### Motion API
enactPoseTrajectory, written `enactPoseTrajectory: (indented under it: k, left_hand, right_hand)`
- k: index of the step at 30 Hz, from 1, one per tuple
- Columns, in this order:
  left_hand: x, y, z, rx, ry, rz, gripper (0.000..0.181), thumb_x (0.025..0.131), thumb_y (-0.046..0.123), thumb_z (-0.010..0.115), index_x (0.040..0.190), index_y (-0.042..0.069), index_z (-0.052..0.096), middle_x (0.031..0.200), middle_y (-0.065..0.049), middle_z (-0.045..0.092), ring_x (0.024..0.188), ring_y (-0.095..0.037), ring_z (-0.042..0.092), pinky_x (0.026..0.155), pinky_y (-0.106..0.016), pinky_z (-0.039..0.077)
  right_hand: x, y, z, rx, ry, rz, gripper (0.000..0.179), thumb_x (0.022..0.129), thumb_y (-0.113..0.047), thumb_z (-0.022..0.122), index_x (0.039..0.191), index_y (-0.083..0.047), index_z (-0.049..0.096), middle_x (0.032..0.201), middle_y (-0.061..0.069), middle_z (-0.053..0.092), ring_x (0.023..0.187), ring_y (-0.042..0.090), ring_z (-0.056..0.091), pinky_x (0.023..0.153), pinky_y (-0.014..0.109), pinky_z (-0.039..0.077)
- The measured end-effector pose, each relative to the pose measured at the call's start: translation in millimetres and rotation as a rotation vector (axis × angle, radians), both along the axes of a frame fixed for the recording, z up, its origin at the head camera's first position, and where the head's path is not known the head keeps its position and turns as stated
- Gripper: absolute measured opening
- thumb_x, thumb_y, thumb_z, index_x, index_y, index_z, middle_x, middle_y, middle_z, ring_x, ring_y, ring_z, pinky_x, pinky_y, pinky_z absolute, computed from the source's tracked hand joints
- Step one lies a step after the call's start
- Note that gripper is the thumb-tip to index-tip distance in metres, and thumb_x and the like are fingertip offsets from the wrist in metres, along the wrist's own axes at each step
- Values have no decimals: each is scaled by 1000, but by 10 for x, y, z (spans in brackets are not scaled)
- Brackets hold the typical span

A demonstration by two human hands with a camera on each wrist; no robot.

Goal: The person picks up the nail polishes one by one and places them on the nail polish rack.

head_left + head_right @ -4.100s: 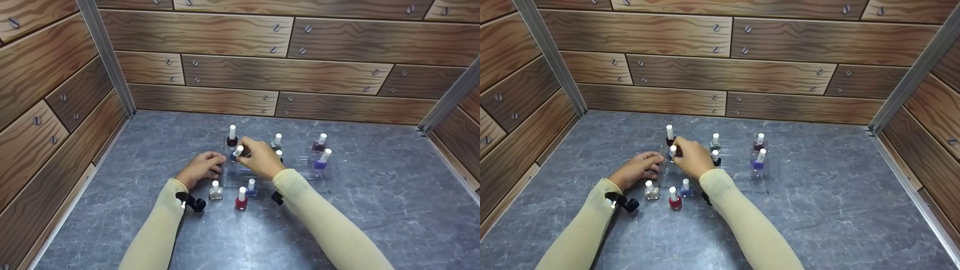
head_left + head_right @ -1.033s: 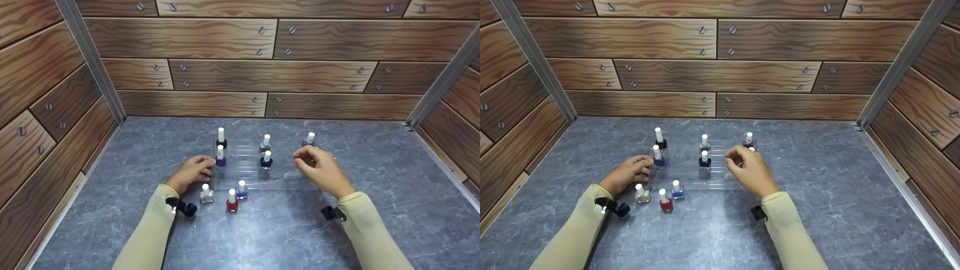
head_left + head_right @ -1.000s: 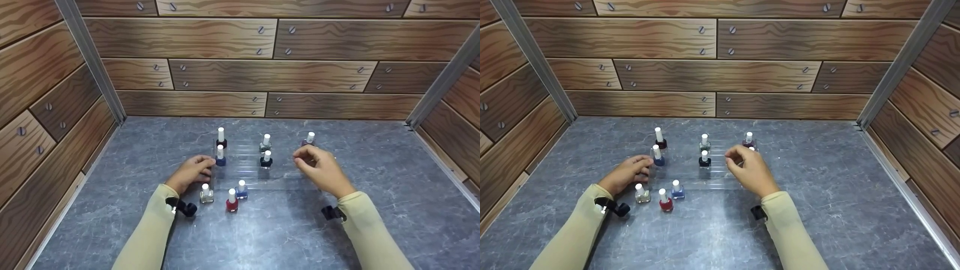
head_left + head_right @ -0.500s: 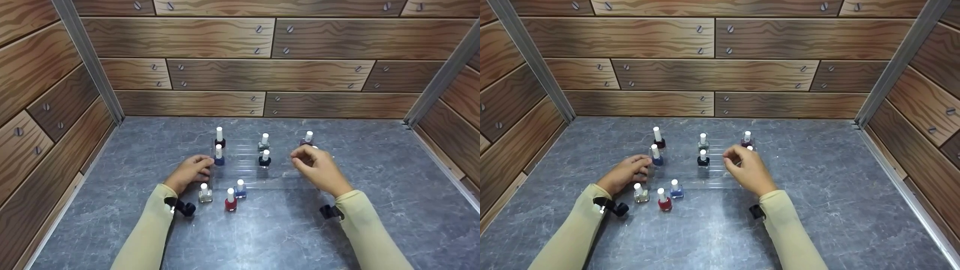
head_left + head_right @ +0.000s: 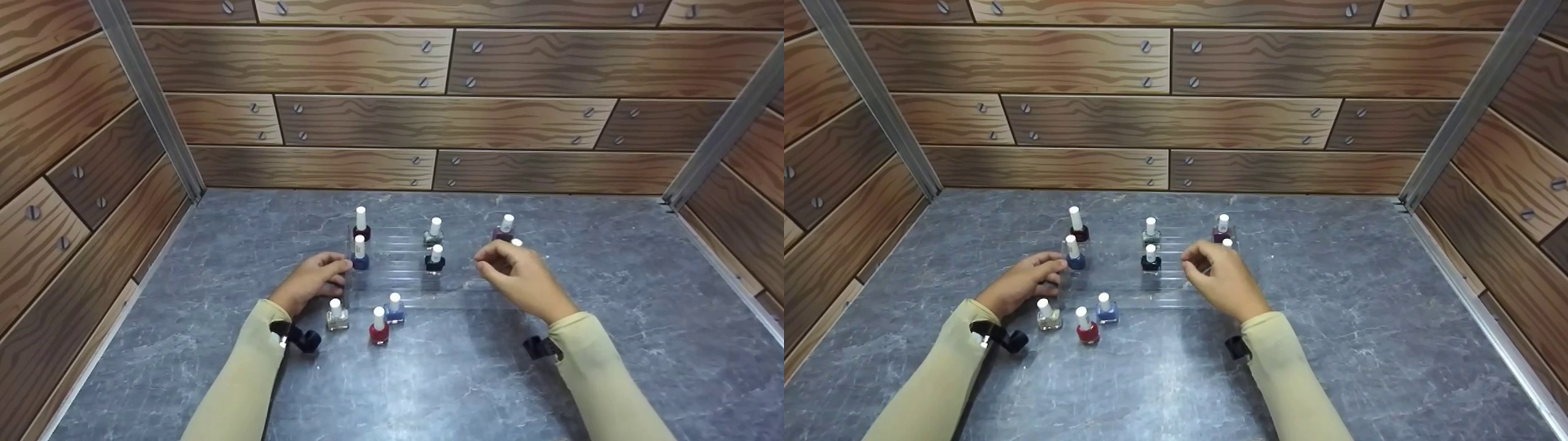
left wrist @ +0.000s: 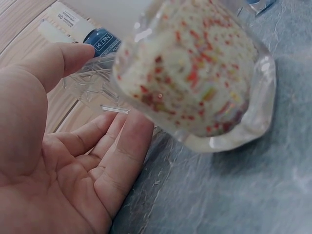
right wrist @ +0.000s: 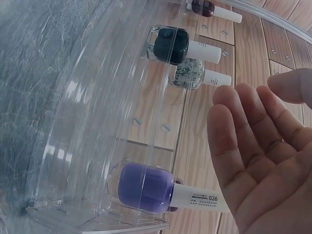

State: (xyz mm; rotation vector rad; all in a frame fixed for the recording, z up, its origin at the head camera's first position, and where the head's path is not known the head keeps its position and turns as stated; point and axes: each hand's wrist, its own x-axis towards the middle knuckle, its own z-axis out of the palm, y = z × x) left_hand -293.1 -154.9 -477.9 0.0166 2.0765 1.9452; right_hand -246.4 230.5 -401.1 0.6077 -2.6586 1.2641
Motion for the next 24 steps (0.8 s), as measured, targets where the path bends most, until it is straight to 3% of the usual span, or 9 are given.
enactPoseTrajectory:
  k: [5, 24]
  left_hand:
    - [4, 1, 2, 1, 15, -2, 52, 98, 27, 72, 136, -4, 55, 112, -13, 65, 93, -20, 64, 84, -32, 63]
    - [-1, 16, 3, -21, 3, 16, 49, 98, 27, 71, 135, -1, 57, 110, -10, 66, 92, -19, 64, 81, -31, 62]
  right_hand:
    - [-3, -7, -7, -1, -4, -3, 6, 99, -9, 69, 104, -9, 72, 97, 7, 73, 82, 16, 64, 72, 23, 56]
    - [22, -52, -3, 10, -11, 15, 5, 97, -8, 71, 102, -9, 72, 95, 3, 71, 82, 14, 62, 73, 22, 54]
